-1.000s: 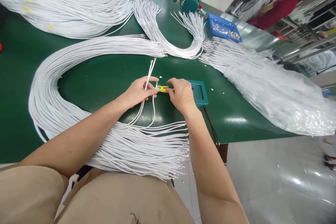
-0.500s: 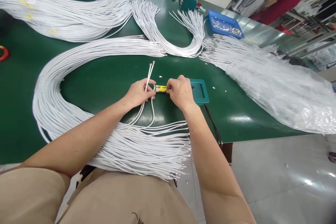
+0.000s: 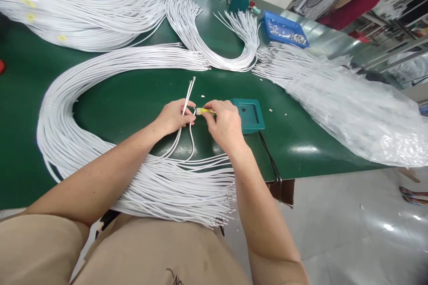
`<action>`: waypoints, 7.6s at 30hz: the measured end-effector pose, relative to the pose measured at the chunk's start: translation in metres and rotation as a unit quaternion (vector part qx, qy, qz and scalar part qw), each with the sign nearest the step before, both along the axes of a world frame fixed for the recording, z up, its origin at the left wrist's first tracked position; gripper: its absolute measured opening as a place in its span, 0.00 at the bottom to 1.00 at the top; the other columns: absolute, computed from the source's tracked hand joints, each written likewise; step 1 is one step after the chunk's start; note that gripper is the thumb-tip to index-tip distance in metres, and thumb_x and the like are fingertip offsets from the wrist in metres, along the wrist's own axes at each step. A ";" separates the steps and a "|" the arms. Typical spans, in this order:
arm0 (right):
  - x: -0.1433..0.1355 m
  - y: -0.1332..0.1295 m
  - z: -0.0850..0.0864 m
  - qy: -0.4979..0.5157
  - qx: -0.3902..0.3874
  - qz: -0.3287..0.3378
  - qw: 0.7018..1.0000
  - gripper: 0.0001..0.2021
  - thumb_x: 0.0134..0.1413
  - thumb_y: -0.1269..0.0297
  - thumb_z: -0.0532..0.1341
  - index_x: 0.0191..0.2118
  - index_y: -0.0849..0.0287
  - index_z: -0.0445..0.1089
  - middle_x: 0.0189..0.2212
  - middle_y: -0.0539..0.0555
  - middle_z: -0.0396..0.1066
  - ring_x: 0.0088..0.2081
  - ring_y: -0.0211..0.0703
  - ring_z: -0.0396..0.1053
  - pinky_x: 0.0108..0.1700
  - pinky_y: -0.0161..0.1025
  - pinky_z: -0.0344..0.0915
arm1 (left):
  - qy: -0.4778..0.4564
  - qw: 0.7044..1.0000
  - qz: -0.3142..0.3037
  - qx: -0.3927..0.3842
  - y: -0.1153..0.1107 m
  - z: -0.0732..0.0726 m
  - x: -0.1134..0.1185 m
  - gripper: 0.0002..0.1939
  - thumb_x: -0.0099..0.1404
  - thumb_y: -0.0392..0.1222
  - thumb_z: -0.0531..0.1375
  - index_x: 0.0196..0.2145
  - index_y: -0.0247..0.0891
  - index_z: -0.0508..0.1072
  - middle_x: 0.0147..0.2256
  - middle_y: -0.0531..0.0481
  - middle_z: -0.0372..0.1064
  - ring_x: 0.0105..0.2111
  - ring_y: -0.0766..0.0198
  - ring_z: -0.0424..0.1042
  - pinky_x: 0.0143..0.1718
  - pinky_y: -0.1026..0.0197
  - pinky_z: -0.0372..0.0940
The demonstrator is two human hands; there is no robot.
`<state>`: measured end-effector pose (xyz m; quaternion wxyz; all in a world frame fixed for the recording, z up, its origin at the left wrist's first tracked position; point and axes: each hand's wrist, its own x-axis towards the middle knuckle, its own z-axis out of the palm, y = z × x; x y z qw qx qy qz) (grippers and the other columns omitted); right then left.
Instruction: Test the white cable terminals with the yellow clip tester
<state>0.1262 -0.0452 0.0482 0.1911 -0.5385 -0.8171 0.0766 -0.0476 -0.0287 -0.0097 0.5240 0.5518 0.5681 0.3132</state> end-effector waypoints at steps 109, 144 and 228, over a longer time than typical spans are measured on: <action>0.004 0.010 0.024 0.368 -0.140 -0.118 0.912 0.14 0.52 0.50 0.63 0.36 0.56 0.74 0.22 0.46 0.68 0.28 0.37 0.66 0.34 0.35 0.60 | -0.109 0.985 -0.124 0.046 -0.021 0.040 0.008 0.19 0.64 0.55 0.59 0.29 0.36 0.79 0.26 0.51 0.66 0.28 0.66 0.62 0.35 0.61 0.59; -0.025 0.016 0.010 0.638 -0.388 -0.080 0.660 0.11 0.45 0.57 0.66 0.25 0.60 0.72 0.17 0.43 0.54 0.20 0.31 0.54 0.26 0.34 0.55 | -0.248 0.967 0.041 0.051 -0.018 0.038 0.013 0.15 0.57 0.38 0.64 0.29 0.39 0.58 0.26 0.55 0.71 0.26 0.70 0.72 0.25 0.67 0.61; 0.011 0.045 -0.008 -0.198 -0.105 0.037 0.974 0.09 0.56 0.72 0.60 0.42 0.59 0.74 0.37 0.58 0.78 0.42 0.50 0.71 0.49 0.44 0.59 | -0.057 0.997 0.060 -0.007 -0.007 0.012 0.008 0.19 0.52 0.34 0.67 0.43 0.36 0.72 0.28 0.51 0.75 0.27 0.62 0.78 0.32 0.62 0.73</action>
